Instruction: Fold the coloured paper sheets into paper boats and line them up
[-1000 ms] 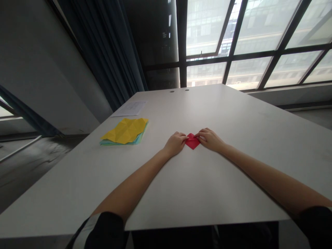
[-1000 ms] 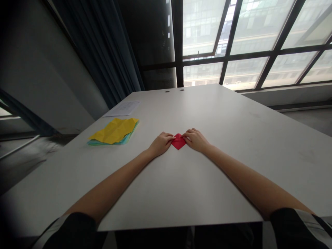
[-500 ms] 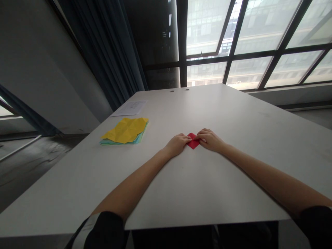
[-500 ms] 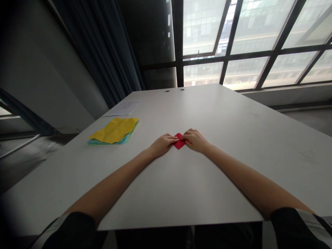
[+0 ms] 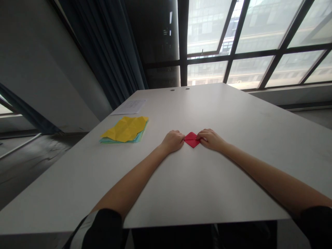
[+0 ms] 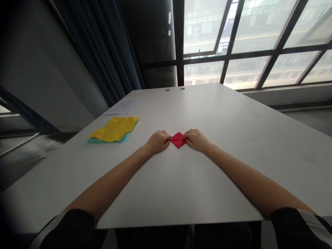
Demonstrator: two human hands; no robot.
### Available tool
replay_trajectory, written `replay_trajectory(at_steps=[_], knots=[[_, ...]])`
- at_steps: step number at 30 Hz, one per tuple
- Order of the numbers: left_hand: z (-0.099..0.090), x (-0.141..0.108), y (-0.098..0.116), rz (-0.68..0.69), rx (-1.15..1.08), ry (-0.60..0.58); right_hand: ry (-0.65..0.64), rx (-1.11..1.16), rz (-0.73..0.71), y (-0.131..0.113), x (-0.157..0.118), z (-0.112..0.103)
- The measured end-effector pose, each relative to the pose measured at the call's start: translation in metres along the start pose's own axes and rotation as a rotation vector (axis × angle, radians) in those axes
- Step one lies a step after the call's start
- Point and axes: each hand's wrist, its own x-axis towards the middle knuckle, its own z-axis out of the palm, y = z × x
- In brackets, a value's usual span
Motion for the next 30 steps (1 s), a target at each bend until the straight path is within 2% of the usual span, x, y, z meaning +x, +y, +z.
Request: replay_trajectory(at_steps=[5, 9, 16, 24, 27, 30], knots=[[0.008, -0.003, -0.001, -0.139, -0.237, 0.127, -0.005, 0.003, 0.017, 0.0, -0.001, -0.001], [0.011, -0.003, -0.005, -0.102, -0.391, 0.167, -0.003, 0.012, 0.033, -0.001, -0.002, -0.001], [0.014, -0.002, -0.005, -0.013, -0.302, 0.203, 0.002, 0.092, 0.01, -0.003, -0.002, -0.001], [0.013, -0.002, -0.004, -0.105, -0.28, 0.312, 0.009, 0.115, 0.019, -0.006, -0.003, -0.003], [0.013, -0.001, -0.003, -0.16, -0.355, 0.366, 0.067, 0.17, 0.059, -0.007, -0.002, -0.002], [0.013, 0.002, 0.001, -0.228, -0.476, 0.398, 0.18, 0.269, 0.17, -0.004, -0.001, 0.002]])
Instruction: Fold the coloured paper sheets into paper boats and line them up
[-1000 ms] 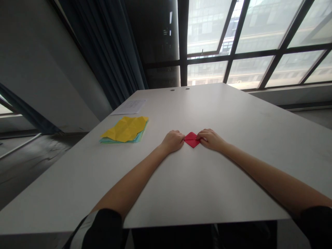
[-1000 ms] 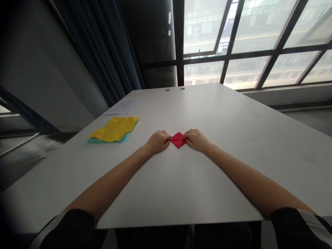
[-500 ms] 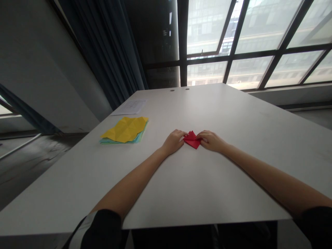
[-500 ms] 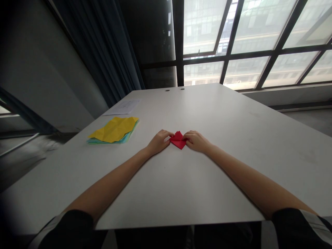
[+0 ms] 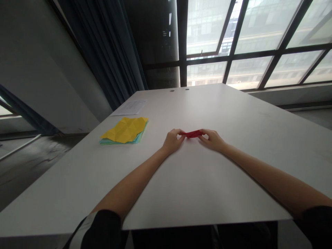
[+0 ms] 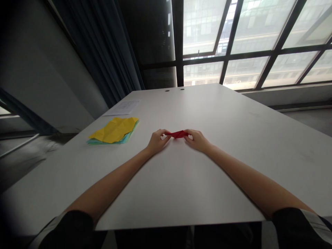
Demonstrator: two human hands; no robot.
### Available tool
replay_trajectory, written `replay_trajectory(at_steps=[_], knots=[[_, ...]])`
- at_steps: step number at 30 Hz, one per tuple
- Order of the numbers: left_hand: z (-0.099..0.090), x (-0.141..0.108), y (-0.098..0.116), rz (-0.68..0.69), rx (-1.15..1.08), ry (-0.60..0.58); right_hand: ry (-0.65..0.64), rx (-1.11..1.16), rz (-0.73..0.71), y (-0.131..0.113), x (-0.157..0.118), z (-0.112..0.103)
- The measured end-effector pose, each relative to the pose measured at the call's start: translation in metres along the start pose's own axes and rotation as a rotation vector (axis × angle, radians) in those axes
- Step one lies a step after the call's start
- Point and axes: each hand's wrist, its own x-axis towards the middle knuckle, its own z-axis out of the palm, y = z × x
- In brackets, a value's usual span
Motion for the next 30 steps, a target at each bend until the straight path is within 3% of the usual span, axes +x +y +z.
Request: replay_trajectory(at_steps=[3, 6, 12, 19, 26, 30], knots=[[0.004, 0.001, 0.004, -0.128, -0.14, 0.002, 0.134, 0.213, 0.149, 0.008, 0.003, 0.005], [0.008, 0.001, 0.006, -0.236, -0.22, -0.023, 0.149, 0.382, 0.262, 0.015, 0.006, 0.008], [0.007, 0.001, 0.005, -0.285, -0.1, -0.079, -0.014, 0.109, 0.328, 0.009, 0.006, 0.002], [0.008, 0.002, 0.006, -0.199, 0.139, -0.145, -0.07, -0.26, 0.11, 0.009, 0.003, 0.003], [0.008, 0.0, 0.006, -0.162, 0.205, -0.173, -0.035, -0.208, 0.033, 0.005, 0.002, 0.005], [0.007, -0.001, 0.006, -0.144, 0.227, -0.174, -0.1, -0.148, 0.038, 0.0, 0.001, 0.003]])
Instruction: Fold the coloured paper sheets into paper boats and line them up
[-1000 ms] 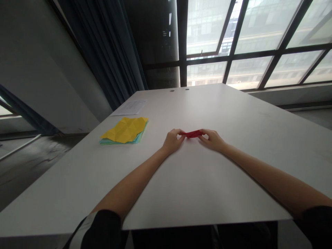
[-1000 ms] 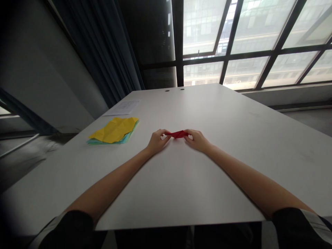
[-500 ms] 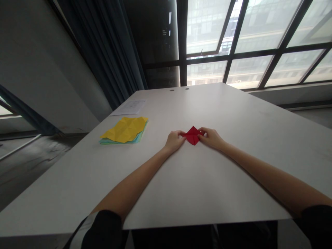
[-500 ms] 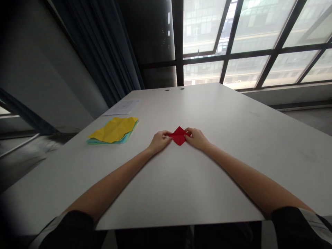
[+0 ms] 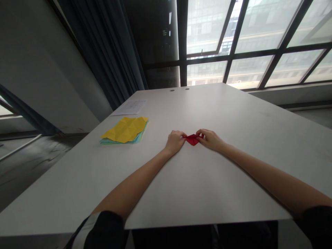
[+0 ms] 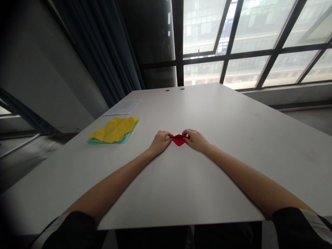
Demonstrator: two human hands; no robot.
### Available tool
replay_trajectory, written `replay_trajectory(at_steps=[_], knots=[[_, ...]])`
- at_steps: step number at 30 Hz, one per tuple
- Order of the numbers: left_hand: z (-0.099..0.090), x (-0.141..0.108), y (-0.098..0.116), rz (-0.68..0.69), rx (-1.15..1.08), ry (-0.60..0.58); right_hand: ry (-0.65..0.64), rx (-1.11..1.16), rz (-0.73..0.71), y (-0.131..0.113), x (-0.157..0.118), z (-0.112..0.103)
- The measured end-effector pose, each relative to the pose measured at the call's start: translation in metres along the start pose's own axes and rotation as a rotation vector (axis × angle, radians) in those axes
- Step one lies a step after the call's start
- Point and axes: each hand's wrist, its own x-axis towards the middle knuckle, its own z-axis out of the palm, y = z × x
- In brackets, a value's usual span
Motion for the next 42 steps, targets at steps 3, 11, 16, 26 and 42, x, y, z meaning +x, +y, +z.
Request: replay_trajectory(at_steps=[3, 11, 16, 26, 42], knots=[[0.0, -0.001, 0.0, 0.017, 0.026, 0.0, -0.064, 0.024, -0.048, 0.0, -0.001, -0.005], [0.0, -0.003, 0.0, 0.032, 0.075, -0.008, -0.162, 0.045, -0.087, -0.004, 0.002, -0.016], [0.0, -0.004, 0.003, 0.051, 0.111, 0.011, -0.132, 0.028, -0.081, -0.004, 0.002, -0.011], [0.0, -0.007, 0.006, 0.237, 0.127, -0.034, -0.101, -0.022, -0.17, 0.005, 0.002, -0.006], [-0.011, -0.006, 0.015, 0.19, 0.357, -0.029, -0.087, -0.204, -0.088, 0.003, 0.002, -0.013]])
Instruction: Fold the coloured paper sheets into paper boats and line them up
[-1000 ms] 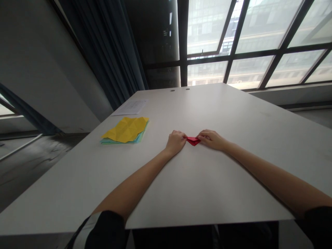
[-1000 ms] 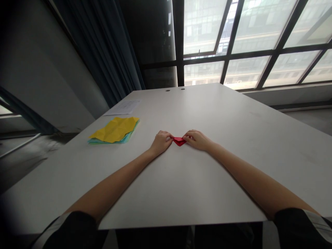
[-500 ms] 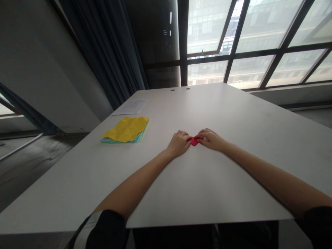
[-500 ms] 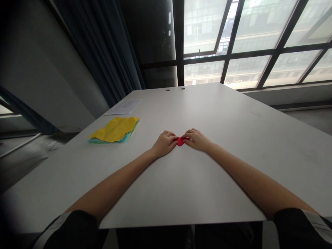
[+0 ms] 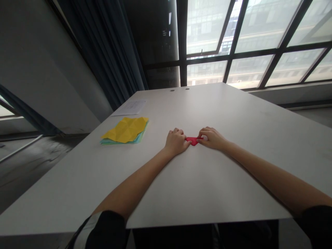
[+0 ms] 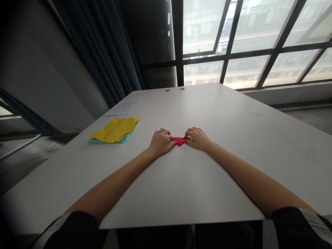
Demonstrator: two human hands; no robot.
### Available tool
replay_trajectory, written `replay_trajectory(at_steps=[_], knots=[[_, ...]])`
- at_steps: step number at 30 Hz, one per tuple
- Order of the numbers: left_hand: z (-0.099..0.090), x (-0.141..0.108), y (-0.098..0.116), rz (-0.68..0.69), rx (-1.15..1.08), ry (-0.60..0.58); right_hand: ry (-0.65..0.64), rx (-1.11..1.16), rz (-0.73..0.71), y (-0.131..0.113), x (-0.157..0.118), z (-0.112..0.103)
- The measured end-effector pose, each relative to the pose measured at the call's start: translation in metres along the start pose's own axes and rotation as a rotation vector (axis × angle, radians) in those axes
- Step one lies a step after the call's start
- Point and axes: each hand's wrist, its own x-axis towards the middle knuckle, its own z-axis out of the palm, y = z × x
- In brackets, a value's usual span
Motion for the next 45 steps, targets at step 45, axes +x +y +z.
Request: replay_trajectory(at_steps=[45], knots=[[0.011, 0.004, 0.0, -0.204, -0.876, 0.169, 0.196, 0.475, 0.167, -0.036, 0.002, 0.011]])
